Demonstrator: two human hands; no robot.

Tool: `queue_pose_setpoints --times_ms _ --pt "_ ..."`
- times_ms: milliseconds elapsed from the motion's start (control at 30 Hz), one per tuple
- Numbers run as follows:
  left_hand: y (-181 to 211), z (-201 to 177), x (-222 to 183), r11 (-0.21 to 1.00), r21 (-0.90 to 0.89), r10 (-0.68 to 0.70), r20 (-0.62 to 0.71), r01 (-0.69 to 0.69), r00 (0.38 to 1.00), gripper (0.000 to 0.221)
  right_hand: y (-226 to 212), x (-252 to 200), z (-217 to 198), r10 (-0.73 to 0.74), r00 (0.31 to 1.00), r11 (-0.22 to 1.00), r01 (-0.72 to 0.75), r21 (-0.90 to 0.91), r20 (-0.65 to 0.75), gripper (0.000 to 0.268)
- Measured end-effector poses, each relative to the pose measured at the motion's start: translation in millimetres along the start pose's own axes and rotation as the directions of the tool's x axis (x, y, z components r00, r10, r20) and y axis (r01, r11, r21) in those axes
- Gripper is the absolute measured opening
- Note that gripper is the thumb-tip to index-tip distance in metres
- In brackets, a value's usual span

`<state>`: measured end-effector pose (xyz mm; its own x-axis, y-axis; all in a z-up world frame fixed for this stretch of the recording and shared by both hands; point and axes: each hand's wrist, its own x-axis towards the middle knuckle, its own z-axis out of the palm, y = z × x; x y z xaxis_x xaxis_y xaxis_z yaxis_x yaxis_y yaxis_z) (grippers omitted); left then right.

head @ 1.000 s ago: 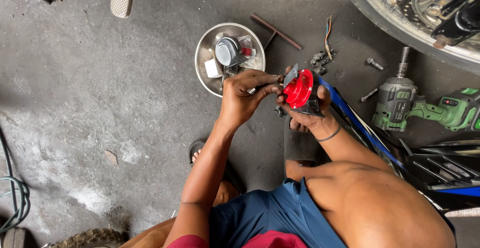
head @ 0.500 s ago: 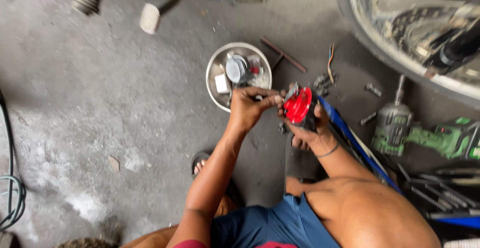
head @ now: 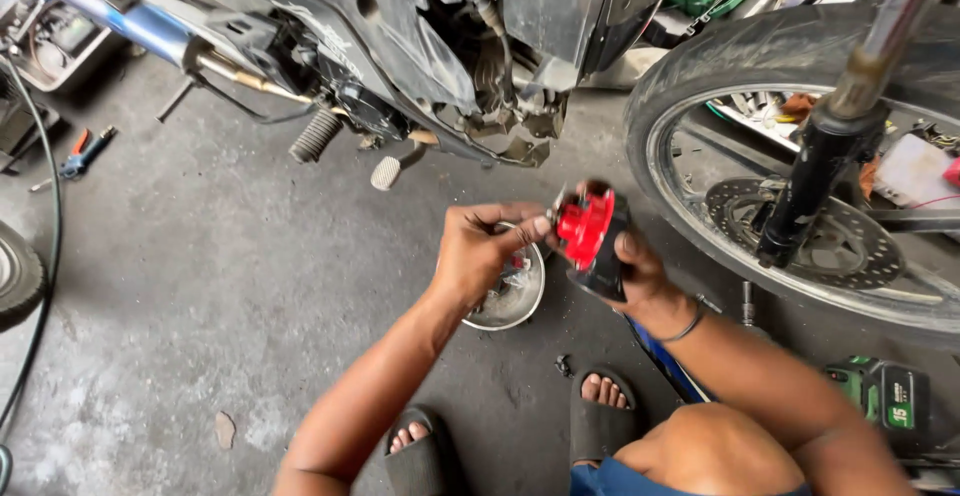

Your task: Assembling and adjusting a motorcycle horn using locking pliers in a workshop environment.

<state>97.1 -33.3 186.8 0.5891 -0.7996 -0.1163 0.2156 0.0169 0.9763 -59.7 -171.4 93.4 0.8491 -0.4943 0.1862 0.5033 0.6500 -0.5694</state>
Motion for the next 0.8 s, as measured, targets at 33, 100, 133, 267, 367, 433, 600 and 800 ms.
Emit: queue_pose_setpoints --times_ms 33,100,133,267,367,433,600,800 --pt "25.7 -6.5 -2.5 1.0 0.005 0.009 0.01 -0.009 1.0 0.029 -12.4 15.8 25.3 -0.013 1.0 1.0 0.013 -0.002 0.004 0.073" --pt "76.2 -18.3 -6.9 0.963 0.165 0.199 0.111 -0.215 0.974 0.018 -38.8 46.0 75.4 0.039 0.996 0.996 -0.032 -0.079 0.083 0.084" --pt "94.2 -27.5 -7.0 0.96 0.165 0.206 0.125 -0.225 0.971 0.018 -45.4 55.0 102.6 0.025 0.996 0.996 -0.017 -0.084 0.084 0.084" --pt "147.6 -66.1 -11.5 0.929 0.198 0.285 0.15 -0.311 0.947 0.028 -48.5 79.4 186.2 0.035 0.983 0.979 0.002 -0.203 0.18 0.084" --pt "161.0 -96.3 -16.5 0.908 0.203 0.336 0.174 -0.368 0.926 0.031 -23.2 87.6 204.2 0.005 0.977 0.978 0.039 -0.204 0.212 0.084" --pt "160.5 -110.1 -19.8 0.884 0.206 0.383 0.199 -0.42 0.902 0.03 -1.0 87.2 199.4 -0.016 0.978 0.984 0.052 -0.172 0.206 0.084" --pt "134.5 -127.3 -11.1 0.837 0.26 0.385 0.345 -0.481 0.856 0.018 41.3 60.6 170.9 0.003 0.995 1.0 -0.001 -0.022 0.1 0.085" --pt "117.9 -112.1 -13.3 0.841 0.234 0.377 0.394 -0.488 0.839 0.012 60.8 25.8 140.3 0.072 0.992 0.967 -0.043 0.252 -0.106 0.084"
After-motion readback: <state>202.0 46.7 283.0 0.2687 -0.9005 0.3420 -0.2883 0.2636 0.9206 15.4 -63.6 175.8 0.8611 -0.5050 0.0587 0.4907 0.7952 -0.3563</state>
